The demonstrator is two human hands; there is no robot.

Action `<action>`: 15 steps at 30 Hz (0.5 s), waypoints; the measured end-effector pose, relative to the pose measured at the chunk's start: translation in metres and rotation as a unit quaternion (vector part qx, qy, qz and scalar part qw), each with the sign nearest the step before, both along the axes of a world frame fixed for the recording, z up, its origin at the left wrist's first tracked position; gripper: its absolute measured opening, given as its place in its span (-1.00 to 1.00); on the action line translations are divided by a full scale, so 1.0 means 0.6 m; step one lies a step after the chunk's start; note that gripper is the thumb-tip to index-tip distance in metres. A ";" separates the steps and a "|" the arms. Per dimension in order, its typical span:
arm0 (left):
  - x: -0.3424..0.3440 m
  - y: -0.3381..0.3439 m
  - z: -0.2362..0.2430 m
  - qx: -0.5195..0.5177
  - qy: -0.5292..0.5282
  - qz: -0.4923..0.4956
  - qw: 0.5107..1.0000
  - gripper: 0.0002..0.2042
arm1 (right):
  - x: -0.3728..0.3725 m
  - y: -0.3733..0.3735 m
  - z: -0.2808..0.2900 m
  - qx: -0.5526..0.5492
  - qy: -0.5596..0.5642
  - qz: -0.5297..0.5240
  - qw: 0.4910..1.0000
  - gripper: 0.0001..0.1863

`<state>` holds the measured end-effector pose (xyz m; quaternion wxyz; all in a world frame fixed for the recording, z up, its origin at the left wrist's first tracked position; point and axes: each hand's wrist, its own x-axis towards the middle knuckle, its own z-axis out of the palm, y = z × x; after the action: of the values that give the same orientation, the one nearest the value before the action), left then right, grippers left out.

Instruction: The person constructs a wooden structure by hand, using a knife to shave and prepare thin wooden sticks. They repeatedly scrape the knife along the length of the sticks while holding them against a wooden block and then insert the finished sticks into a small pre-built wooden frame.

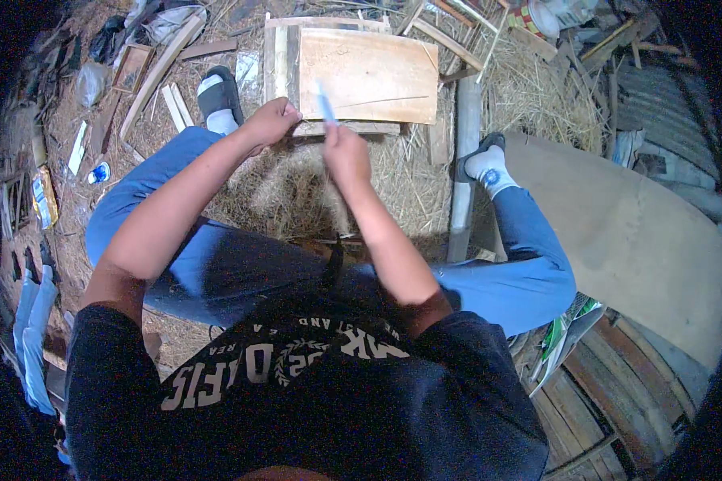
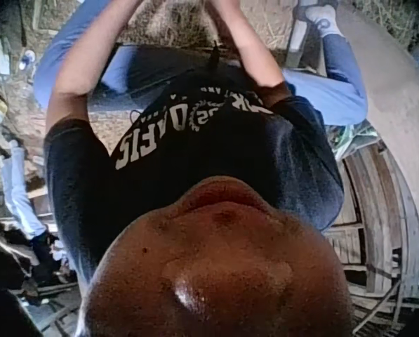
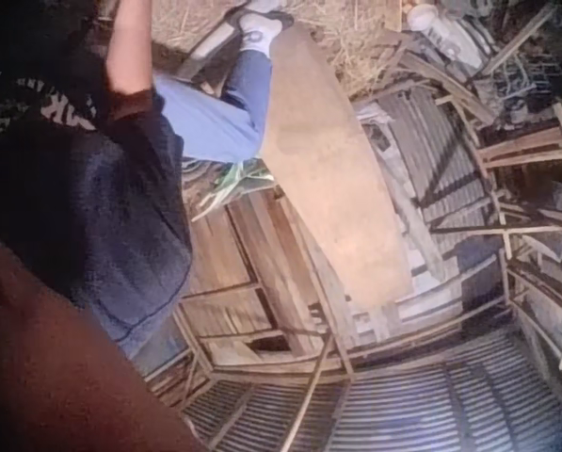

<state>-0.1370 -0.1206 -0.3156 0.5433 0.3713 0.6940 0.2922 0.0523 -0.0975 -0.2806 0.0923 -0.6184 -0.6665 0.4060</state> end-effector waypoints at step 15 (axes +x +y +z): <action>-0.002 0.001 -0.006 0.035 0.010 -0.014 0.999 -0.80 | 0.037 0.022 -0.017 0.074 -0.025 -0.029 0.997 -0.49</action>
<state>-0.1384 -0.1201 -0.3193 0.5272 0.4029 0.6832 0.3050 0.0745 -0.0842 -0.2905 0.1326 -0.6393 -0.6783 0.3371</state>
